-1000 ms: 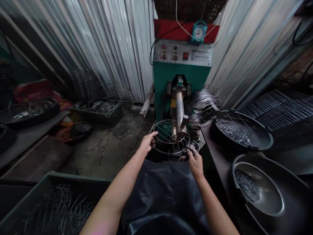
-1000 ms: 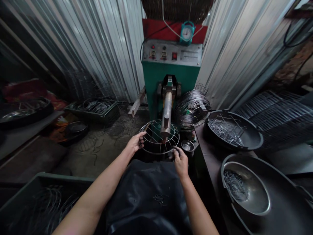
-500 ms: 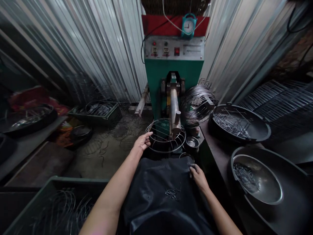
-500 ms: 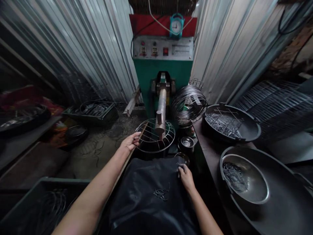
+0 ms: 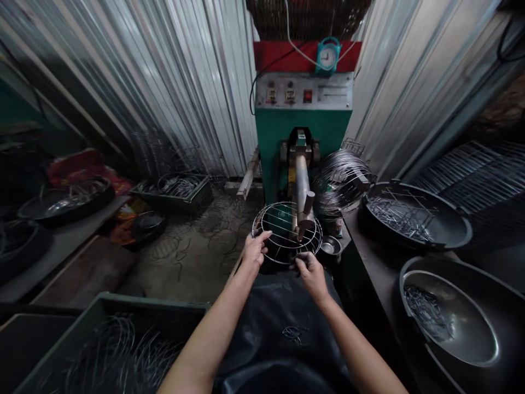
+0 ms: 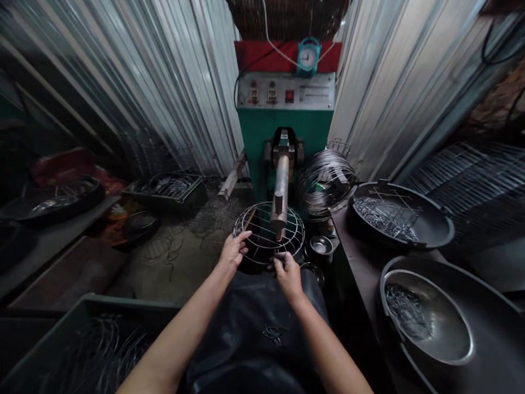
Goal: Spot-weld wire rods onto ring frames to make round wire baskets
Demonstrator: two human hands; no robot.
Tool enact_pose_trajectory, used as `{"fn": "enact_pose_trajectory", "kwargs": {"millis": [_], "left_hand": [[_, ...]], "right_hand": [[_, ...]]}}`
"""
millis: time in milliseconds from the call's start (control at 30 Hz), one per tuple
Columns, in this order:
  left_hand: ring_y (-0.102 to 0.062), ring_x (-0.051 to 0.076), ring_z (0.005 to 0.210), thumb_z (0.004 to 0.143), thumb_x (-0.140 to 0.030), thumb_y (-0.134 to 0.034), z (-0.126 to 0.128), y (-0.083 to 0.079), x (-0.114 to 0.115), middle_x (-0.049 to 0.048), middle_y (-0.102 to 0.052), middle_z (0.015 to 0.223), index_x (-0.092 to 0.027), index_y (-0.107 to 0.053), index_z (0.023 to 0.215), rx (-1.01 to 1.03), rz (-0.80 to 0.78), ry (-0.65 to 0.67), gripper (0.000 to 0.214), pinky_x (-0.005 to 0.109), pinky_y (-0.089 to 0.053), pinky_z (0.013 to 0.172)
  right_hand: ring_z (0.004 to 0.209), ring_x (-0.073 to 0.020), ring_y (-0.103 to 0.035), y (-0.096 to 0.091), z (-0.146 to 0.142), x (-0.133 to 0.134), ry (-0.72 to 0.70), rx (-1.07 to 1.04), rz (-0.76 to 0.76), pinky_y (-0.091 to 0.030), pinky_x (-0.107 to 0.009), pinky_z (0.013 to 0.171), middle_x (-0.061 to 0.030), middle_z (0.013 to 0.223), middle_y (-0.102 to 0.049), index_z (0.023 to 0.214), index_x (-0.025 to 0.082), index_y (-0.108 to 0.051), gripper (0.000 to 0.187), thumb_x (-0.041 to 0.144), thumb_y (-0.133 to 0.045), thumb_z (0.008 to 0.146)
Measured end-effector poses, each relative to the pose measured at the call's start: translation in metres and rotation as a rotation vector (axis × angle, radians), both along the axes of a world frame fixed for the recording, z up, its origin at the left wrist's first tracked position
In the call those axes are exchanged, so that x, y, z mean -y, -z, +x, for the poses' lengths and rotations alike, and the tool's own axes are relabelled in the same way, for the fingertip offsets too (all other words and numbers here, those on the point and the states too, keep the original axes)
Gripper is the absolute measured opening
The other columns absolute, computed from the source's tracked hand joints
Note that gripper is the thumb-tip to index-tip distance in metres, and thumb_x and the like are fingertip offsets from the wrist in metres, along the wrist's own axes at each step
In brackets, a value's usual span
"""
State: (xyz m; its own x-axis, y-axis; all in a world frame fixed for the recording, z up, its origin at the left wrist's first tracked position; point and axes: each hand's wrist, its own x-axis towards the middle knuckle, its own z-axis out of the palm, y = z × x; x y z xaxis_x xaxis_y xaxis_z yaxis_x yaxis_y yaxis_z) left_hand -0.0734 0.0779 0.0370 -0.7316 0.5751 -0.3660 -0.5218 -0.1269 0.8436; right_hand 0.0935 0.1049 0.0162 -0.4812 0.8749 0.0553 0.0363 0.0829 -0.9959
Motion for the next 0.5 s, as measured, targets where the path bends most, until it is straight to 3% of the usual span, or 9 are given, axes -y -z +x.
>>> {"fn": "enact_pose_trajectory", "kwargs": {"millis": [500], "left_hand": [[-0.026,0.0,0.039,0.041,-0.026,-0.08,-0.0019,0.0073,-0.0028,-0.0108,-0.039,0.056,-0.019,-0.047,0.079,0.009,0.039,0.019,0.051,0.016,-0.016,0.037]], "right_hand": [[0.058,-0.0157,-0.063,-0.0057,0.0019,-0.0073,-0.022,-0.036,-0.088,-0.046,-0.024,0.048,-0.0044,0.076,-0.067,0.085,0.018,-0.056,0.024,0.04,-0.056,0.075]]}}
